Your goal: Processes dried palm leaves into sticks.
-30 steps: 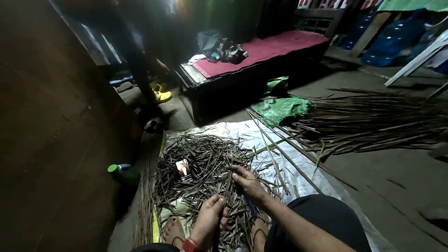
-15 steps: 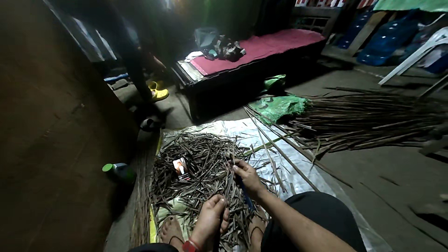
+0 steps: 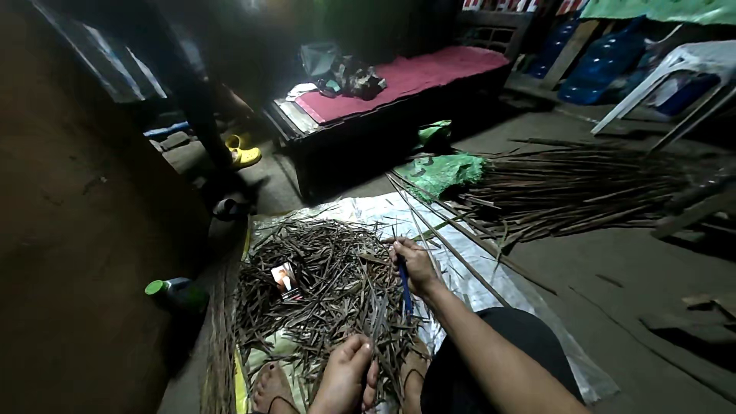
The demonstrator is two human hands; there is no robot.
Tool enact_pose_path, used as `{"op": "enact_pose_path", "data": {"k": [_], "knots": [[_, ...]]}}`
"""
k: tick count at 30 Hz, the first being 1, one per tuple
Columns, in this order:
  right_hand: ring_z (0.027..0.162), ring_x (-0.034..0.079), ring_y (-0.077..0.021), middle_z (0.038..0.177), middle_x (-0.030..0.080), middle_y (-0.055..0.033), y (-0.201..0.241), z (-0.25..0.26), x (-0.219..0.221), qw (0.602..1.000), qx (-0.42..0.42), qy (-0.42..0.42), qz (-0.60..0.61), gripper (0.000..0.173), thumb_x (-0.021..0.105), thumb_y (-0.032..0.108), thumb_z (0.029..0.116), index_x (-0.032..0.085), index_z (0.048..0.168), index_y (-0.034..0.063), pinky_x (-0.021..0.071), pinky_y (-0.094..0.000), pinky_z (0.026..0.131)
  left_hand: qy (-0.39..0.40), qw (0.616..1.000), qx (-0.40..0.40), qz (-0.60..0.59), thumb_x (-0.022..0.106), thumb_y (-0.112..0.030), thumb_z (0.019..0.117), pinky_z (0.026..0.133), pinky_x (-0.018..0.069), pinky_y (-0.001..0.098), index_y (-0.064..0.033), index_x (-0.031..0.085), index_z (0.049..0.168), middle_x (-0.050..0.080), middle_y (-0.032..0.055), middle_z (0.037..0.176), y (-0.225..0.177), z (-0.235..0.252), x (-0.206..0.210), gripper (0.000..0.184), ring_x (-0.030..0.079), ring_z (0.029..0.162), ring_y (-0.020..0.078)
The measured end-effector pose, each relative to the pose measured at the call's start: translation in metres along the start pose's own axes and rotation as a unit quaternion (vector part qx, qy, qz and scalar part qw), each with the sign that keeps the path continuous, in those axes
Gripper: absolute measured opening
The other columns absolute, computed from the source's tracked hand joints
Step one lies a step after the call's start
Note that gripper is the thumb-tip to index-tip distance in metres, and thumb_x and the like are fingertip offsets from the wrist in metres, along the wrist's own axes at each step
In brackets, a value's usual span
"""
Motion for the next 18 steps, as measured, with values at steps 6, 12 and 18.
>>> {"op": "enact_pose_path", "data": {"k": [6,12,18], "knots": [[0.048,0.046,-0.0064,0.063,0.047,0.0024,0.010,0.018,-0.022,0.998,-0.005,-0.047,0.041,0.026,0.036,0.012,0.1119,0.057,0.120,-0.0010,0.0409,-0.0204,0.045,0.023,1.000,-0.003,0.013,0.034,-0.007,0.1100,0.040,0.0375,0.0134,-0.0056,0.055,0.101,0.051,-0.0039,0.057,0.007,-0.013,0.002,0.023,0.044,0.042,-0.0002],[0.047,0.046,-0.0072,0.062,0.046,0.0024,0.027,0.031,-0.050,0.984,-0.027,-0.134,0.110,0.028,0.033,0.016,0.1128,0.057,0.118,0.0025,0.0419,-0.0207,0.046,0.035,0.999,0.011,-0.014,0.032,-0.007,0.1094,0.038,0.0364,0.0118,-0.0075,0.056,0.098,0.050,-0.0060,0.057,-0.002,-0.021,-0.014,0.026,0.042,0.040,-0.0023],[0.047,0.046,-0.0052,0.063,0.051,0.0035,0.004,-0.011,-0.004,0.994,0.036,0.053,-0.083,0.039,0.026,0.017,0.1127,0.052,0.135,-0.0021,0.0408,-0.0210,0.045,-0.063,0.997,0.024,-0.037,0.034,-0.011,0.1121,0.039,0.0366,0.0128,-0.0053,0.053,0.098,0.049,-0.0036,0.058,-0.012,-0.002,-0.033,0.025,0.042,0.041,0.0001]]}}
Point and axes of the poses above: each hand's wrist, its own z-axis towards the middle knuckle, its own x-axis out of the palm, y = z × x, the point moved 6 cm from there along z, towards the middle knuckle
